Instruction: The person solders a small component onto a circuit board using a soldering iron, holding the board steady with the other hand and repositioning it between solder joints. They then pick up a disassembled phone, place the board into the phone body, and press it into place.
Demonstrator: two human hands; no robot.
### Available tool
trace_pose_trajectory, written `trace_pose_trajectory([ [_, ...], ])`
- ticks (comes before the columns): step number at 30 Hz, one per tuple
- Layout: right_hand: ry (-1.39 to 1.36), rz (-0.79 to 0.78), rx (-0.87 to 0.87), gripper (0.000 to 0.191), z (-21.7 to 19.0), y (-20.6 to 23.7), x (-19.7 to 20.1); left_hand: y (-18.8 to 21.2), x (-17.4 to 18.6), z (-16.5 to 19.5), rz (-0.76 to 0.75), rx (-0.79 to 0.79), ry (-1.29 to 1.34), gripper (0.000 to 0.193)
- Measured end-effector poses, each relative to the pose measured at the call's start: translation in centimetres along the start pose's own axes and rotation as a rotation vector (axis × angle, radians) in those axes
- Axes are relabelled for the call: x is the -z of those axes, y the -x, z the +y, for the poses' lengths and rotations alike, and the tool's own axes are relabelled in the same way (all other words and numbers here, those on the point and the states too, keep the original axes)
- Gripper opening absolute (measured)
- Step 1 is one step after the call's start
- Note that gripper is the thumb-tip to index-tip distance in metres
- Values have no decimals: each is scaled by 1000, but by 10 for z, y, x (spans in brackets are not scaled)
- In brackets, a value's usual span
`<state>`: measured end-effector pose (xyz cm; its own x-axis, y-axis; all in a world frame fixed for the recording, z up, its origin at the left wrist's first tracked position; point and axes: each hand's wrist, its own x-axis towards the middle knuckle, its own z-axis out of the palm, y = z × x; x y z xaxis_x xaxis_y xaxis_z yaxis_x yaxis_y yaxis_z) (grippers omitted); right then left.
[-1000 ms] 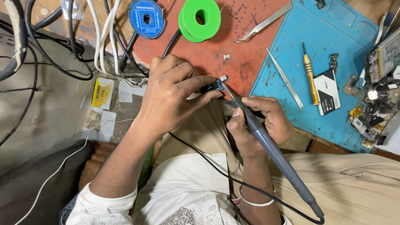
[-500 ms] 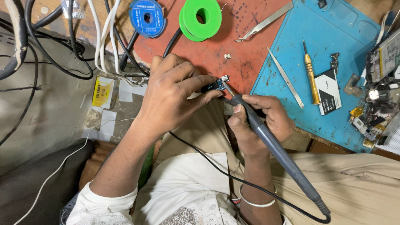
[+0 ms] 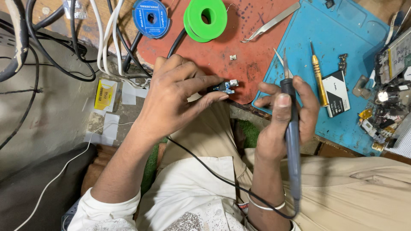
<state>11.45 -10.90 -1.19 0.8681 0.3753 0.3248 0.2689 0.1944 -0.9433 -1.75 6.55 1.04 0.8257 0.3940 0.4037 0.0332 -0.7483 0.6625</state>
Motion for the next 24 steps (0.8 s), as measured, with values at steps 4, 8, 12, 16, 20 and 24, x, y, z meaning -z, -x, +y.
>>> trace_pose_trajectory([
  [4, 101, -208, 63, 23, -2, 4, -2, -1, 6, 1, -36, 50, 96, 30],
  [8, 55, -265, 29, 34, 3, 10, -1, -1, 8, 2, -53, 50, 131, 30],
  [12, 28, -236, -7, 31, 6, 14, 0, -1, 8, 2, -63, 44, 133, 29],
  [16, 50, -225, 2, 31, 7, 13, 0, -1, 8, 1, -73, 47, 128, 29],
  [20, 44, -241, 10, 27, 6, 12, 0, -1, 8, 2, -70, 52, 136, 28],
  [24, 62, -242, 10, 27, 5, 12, -1, -1, 9, 2, -73, 50, 132, 29],
])
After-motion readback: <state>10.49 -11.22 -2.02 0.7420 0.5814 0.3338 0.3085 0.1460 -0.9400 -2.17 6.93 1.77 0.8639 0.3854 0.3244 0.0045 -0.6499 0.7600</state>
